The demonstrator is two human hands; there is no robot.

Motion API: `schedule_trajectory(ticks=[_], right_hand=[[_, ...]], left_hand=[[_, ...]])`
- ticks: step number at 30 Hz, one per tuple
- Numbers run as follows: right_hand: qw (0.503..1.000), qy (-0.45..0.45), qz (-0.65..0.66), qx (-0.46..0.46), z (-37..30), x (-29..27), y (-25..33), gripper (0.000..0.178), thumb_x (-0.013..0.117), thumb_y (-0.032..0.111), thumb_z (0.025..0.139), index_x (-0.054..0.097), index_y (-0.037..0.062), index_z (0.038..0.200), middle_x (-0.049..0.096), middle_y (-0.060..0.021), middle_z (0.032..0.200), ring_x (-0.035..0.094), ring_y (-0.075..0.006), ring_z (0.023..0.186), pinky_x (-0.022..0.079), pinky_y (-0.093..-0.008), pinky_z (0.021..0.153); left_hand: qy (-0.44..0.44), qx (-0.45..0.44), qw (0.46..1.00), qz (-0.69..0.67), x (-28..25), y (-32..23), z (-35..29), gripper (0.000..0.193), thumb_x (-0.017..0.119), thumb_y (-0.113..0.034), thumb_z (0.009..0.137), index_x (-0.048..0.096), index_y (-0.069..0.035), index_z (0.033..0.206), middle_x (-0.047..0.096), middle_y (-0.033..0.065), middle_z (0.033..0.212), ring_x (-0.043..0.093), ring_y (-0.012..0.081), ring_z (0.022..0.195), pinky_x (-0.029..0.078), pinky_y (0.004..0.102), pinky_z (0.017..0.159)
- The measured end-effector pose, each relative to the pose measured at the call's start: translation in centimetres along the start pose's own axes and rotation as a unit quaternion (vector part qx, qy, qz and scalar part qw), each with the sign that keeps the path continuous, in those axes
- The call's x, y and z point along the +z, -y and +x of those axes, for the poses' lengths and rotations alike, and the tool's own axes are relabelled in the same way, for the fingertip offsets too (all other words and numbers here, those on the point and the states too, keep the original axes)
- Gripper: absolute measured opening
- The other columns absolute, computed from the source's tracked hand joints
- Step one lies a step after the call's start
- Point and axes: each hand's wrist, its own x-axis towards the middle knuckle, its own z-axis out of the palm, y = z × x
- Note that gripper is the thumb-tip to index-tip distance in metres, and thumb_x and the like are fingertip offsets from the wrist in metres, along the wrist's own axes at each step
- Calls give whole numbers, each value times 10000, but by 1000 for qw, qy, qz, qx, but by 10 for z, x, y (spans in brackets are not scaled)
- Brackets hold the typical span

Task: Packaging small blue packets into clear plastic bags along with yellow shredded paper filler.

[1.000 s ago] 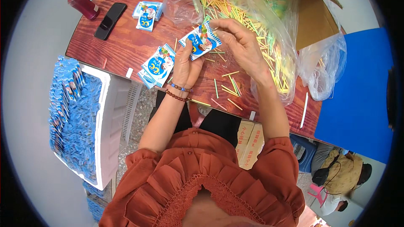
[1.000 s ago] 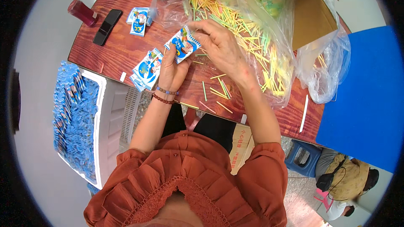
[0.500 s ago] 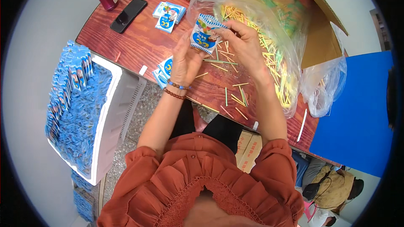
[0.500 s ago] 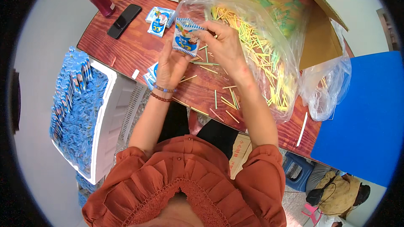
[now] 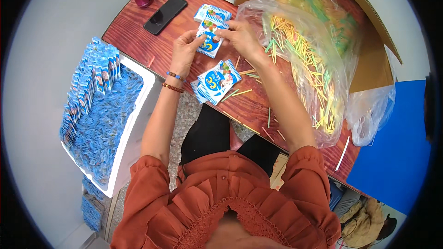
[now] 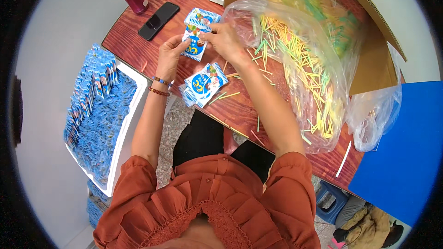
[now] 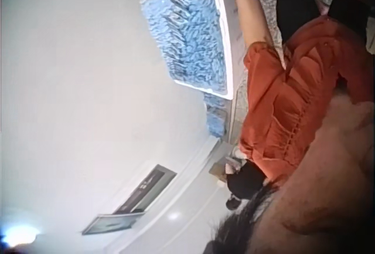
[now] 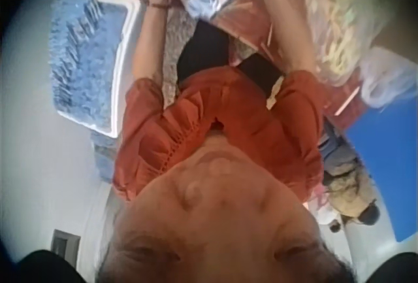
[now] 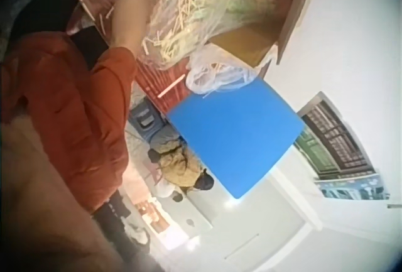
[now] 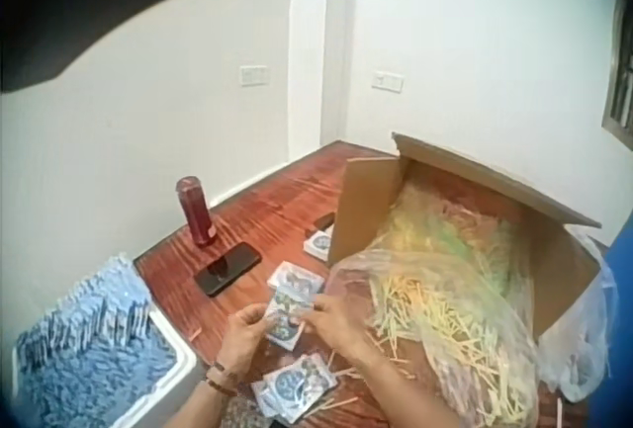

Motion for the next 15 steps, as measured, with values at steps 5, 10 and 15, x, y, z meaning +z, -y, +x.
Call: schedule_trajectory(ticks=[5,10,15], right_hand=[[992,-64,-106,20,31,8,-11,185,660,117,813,650,-60,869,648,-168,670,649,-204,587,501,-352,571],[985,-87,-142,41,28,15,-22,175,650,163,837,652,-11,856,671,-102,682,646,-193,600,492,-333,589],[956,-57,-276,-78,-26,4,-2,256,705,198,767,636,6,923,682,-147,833,648,-288,744,490,-364,675]], left_hand=[[-63,60,980,179,-22,20,25,285,664,-103,854,636,54,1091,705,113,968,660,133,790,533,272,690],[-53,133,920,364,-16,26,25,359,663,-88,819,596,60,1138,671,197,1020,678,265,904,536,341,774],[-104,136,939,300,-27,15,7,314,678,-112,806,618,32,1079,659,187,980,664,295,864,520,365,787]])
